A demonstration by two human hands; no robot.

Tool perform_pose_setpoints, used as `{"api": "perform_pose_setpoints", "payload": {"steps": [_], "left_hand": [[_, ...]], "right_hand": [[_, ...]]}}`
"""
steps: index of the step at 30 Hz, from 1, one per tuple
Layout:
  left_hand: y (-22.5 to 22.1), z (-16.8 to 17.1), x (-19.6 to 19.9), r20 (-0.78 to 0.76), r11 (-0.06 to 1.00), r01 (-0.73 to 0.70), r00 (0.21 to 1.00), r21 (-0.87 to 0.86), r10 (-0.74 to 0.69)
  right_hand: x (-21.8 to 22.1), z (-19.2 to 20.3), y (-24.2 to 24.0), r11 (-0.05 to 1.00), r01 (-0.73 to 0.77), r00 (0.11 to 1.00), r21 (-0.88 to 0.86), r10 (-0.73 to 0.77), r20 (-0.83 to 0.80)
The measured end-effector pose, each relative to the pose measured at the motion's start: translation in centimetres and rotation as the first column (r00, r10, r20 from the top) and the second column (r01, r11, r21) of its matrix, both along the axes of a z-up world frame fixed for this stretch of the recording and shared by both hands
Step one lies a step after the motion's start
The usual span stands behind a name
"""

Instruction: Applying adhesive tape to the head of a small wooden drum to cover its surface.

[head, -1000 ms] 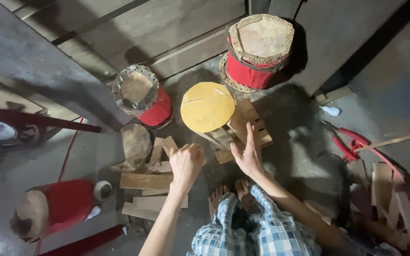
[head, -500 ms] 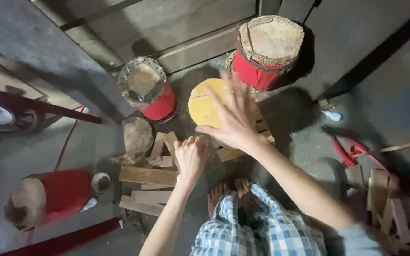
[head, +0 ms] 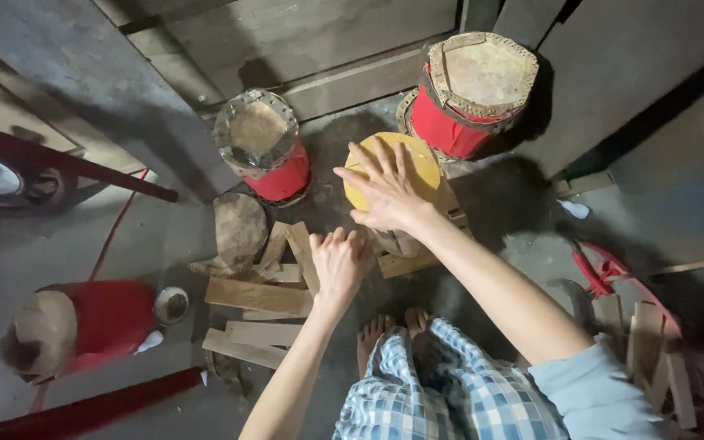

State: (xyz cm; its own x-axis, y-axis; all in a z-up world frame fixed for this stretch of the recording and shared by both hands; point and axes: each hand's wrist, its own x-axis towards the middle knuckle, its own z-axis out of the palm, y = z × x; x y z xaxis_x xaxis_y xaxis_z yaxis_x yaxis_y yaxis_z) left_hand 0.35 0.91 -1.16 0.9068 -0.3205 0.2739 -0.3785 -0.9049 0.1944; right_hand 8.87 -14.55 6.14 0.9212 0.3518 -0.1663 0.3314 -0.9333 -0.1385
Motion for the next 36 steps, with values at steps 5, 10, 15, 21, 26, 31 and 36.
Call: {"api": "perform_pose_setpoints", "payload": {"steps": [5, 10, 15, 21, 26, 31, 36], "left_hand": [[0.5, -1.3, 0.3, -0.047, 0.999, 0.041, 0.998, -0.03, -0.043], [0.2, 0.0, 0.7, -0.013, 0.997, 0.042, 0.999, -0.066, -0.043], [0.9, -0.3, 1.3, -0.146, 0.993, 0.093, 0.984, -0.069, -0.102], [1.5, 0.7, 0.6, -0.203, 0.987, 0.152, 0.966, -0.055, -0.16], [1.8, 1.2, -0.9, -0.107, 0.964, 0.258, 0.959, -0.071, -0.264], [1.1, 1.3, -2.7, -0.11, 0.936, 0.327, 0.933, -0.133, -0.342], [-0.4, 0.6, -5.8, -0.03, 0.878, 0.419, 0.899, -0.232, -0.437]], "right_hand": [[-1.0, 0.3, -1.4, 0.994, 0.004, 0.999, 0.11, -0.009, 0.044], [-1.4, 0.1, -2.3, 0.994, -0.009, 0.997, 0.107, 0.001, 0.077], [-1.3, 0.6, -2.4, 0.994, 0.044, 0.997, 0.096, -0.05, 0.058], [-0.9, -0.2, -2.7, 0.993, 0.036, 0.996, 0.115, -0.045, 0.076], [-0.5, -0.6, -3.1, 0.991, 0.052, 0.994, 0.123, -0.063, 0.085], [-0.4, -0.2, -2.8, 0.995, 0.053, 0.995, 0.089, -0.06, 0.079], [-0.3, -0.4, -2.7, 0.994, 0.054, 0.996, 0.098, -0.06, 0.059]]}}
